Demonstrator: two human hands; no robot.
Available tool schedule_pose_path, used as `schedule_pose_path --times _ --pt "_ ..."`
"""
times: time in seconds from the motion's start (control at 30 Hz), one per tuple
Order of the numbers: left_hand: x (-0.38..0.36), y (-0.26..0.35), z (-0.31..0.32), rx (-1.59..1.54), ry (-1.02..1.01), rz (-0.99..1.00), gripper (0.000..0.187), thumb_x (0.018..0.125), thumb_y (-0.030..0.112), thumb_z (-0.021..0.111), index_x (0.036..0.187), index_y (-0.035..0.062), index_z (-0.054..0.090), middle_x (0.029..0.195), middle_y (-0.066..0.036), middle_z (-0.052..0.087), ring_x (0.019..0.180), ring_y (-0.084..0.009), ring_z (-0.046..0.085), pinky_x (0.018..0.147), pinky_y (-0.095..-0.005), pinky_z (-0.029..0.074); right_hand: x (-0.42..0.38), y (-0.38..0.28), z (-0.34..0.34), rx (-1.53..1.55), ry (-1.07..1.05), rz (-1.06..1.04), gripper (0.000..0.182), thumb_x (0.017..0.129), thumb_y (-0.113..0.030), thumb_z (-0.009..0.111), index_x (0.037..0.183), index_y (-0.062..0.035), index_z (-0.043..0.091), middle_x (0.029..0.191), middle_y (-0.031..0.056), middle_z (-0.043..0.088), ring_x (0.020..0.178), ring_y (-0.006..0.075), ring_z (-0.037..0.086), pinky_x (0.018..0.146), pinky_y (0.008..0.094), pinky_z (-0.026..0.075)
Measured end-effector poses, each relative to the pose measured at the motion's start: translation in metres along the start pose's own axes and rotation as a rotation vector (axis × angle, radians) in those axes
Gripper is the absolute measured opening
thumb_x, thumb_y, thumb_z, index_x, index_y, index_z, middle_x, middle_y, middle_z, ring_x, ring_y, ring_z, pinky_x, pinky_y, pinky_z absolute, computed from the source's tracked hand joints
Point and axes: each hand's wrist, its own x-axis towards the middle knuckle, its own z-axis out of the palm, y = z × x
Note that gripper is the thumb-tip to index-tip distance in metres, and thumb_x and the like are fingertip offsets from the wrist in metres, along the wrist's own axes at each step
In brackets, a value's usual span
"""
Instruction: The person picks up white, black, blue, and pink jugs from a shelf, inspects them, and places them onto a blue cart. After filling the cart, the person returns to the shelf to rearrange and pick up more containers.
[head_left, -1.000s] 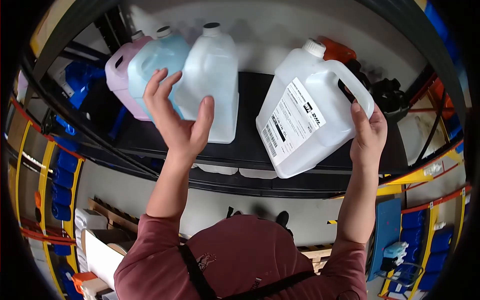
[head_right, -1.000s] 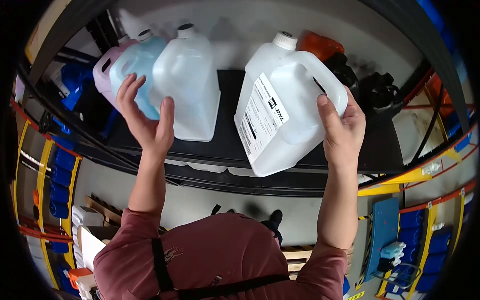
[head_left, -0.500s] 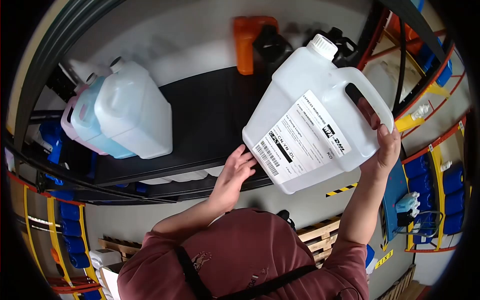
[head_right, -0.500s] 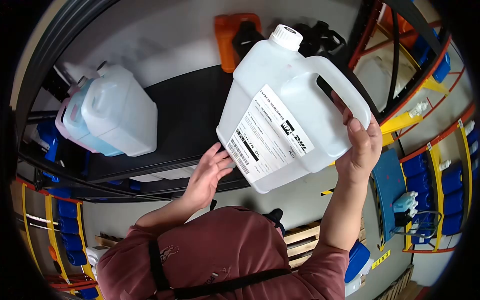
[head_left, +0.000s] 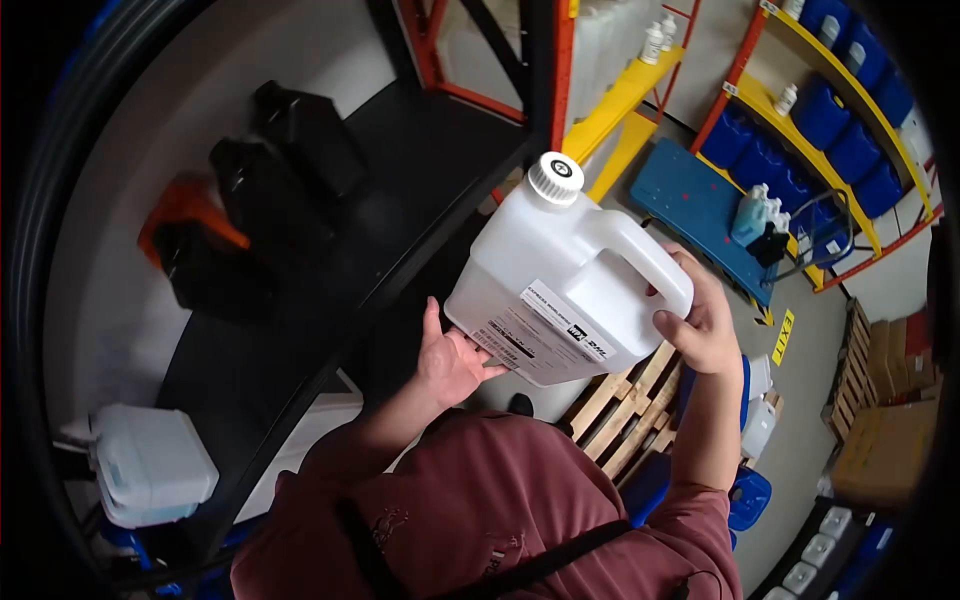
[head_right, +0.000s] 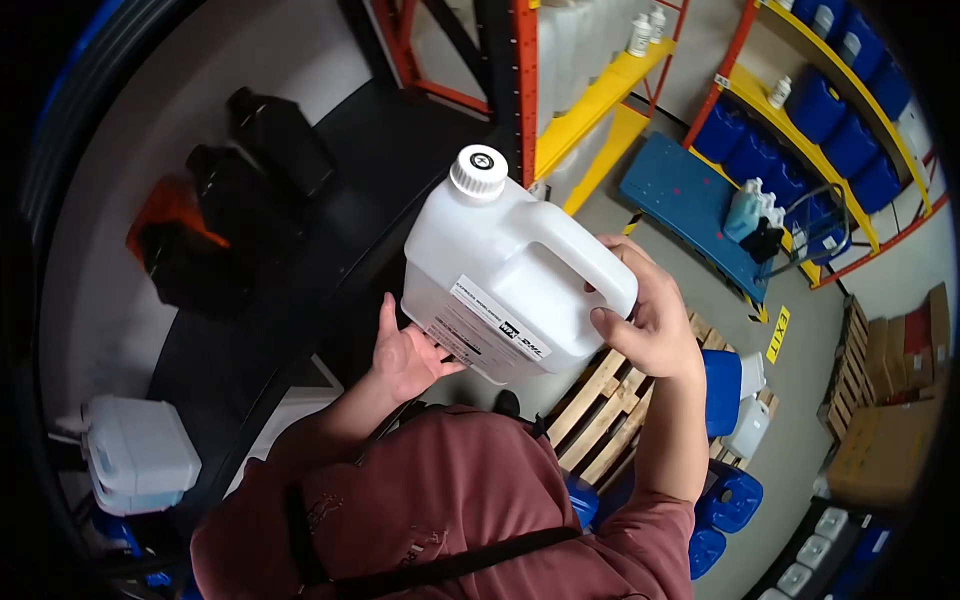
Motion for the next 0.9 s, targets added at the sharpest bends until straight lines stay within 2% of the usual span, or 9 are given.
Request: schedule_pose_path --times 0.17,0.3,0.4,0.43,0.53,0.6,0.67,0.73,0.9 --pt "0.111 -0.053 0.05 0.092 0.078 -0.204 0.09 0.091 0.078 0.014 0.156 0.0181 0.025 0.159 -0.011 0.028 0.147 -0.0336 0.024 0.116 -0.065 0.013 -0.05 0.007 -0.073 -0.305 0.174 0.286 0.046 0.069 -0.006 0.059 0.114 0.0039 0.058 0.112 0.0193 0.061 0.103 0.0351 0.062 0.09 0.0391 0.05" --pt "0.22 -0.037 0.067 0.208 0.017 -0.435 0.086 0.089 0.075 0.018 0.155 0.0213 0.031 0.158 -0.013 0.031 0.146 -0.0362 0.027 0.115 -0.0641 0.015 -0.019 0.043 -0.089 -0.451 0.309 0.254 0.035 0.09 -0.022 0.068 0.113 0.0027 0.06 0.105 0.0201 0.063 0.099 0.0378 0.063 0.086 0.0408 0.05" --pt "0.29 -0.071 0.115 0.273 0.087 -0.527 0.086 0.089 0.075 0.018 0.155 0.0212 0.031 0.158 -0.012 0.029 0.147 -0.0354 0.025 0.115 -0.0649 0.016 -0.032 0.063 -0.129 -0.441 0.513 0.35 0.031 0.087 -0.021 0.072 0.107 0.0025 0.065 0.099 0.0176 0.065 0.097 0.0349 0.064 0.085 0.0395 0.05" --pt "0.312 -0.049 0.112 0.252 0.031 -0.581 0.084 0.09 0.074 0.017 0.155 0.0214 0.03 0.159 -0.012 0.026 0.148 -0.0342 0.021 0.115 -0.065 0.017 -0.006 0.068 -0.114 -0.475 0.543 0.384 0.031 0.087 -0.021 0.072 0.107 0.0025 0.065 0.099 0.0176 0.065 0.097 0.0349 0.064 0.085 0.0395 0.05" --pt "0.354 -0.086 0.167 0.328 -0.031 -0.653 0.082 0.091 0.072 0.017 0.154 0.0211 0.03 0.16 -0.011 0.025 0.149 -0.0328 0.018 0.115 -0.0649 0.016 -0.029 0.073 -0.154 -0.631 0.754 0.356 0.028 0.085 -0.019 0.074 0.101 0.0028 0.068 0.095 0.0164 0.067 0.09 0.0328 0.066 0.078 0.0377 0.052" --pt "0.397 -0.111 0.186 0.394 -0.001 -0.703 0.081 0.091 0.072 0.017 0.153 0.0206 0.033 0.157 -0.011 0.029 0.147 -0.0325 0.023 0.115 -0.0637 0.018 -0.027 0.081 -0.177 -0.622 0.811 0.444 0.028 0.085 -0.02 0.074 0.102 0.0027 0.068 0.091 0.0159 0.068 0.085 0.0313 0.067 0.075 0.0371 0.052" --pt "0.457 -0.085 0.167 0.456 0.036 -0.742 0.081 0.091 0.071 0.018 0.151 0.0201 0.036 0.155 -0.01 0.033 0.145 -0.0321 0.027 0.114 -0.0624 0.02 0.022 0.118 -0.176 -0.605 0.856 0.526 0.029 0.085 -0.02 0.074 0.102 0.0025 0.068 0.087 0.0154 0.069 0.08 0.0298 0.068 0.072 0.0364 0.053" --pt "0.49 -0.093 0.18 0.471 0.044 -0.81 0.079 0.094 0.069 0.017 0.153 0.0204 0.034 0.159 -0.009 0.028 0.149 -0.0317 0.02 0.116 -0.0651 0.012 0.023 0.134 -0.2 -0.481 0.91 0.587 0.031 0.087 -0.022 0.072 0.104 0.0025 0.067 0.082 0.0155 0.07 0.073 0.0267 0.069 0.067 0.0341 0.053" --pt "0.599 -0.104 0.194 0.53 0.098 -0.852 0.08 0.094 0.071 0.015 0.151 0.0204 0.037 0.156 -0.008 0.034 0.147 -0.0317 0.025 0.115 -0.0648 0.013 0.053 0.214 -0.27 -0.396 0.902 0.58 0.032 0.089 -0.022 0.07 0.109 0.0032 0.065 0.085 0.0174 0.07 0.075 0.0265 0.07 0.069 0.0341 0.053"
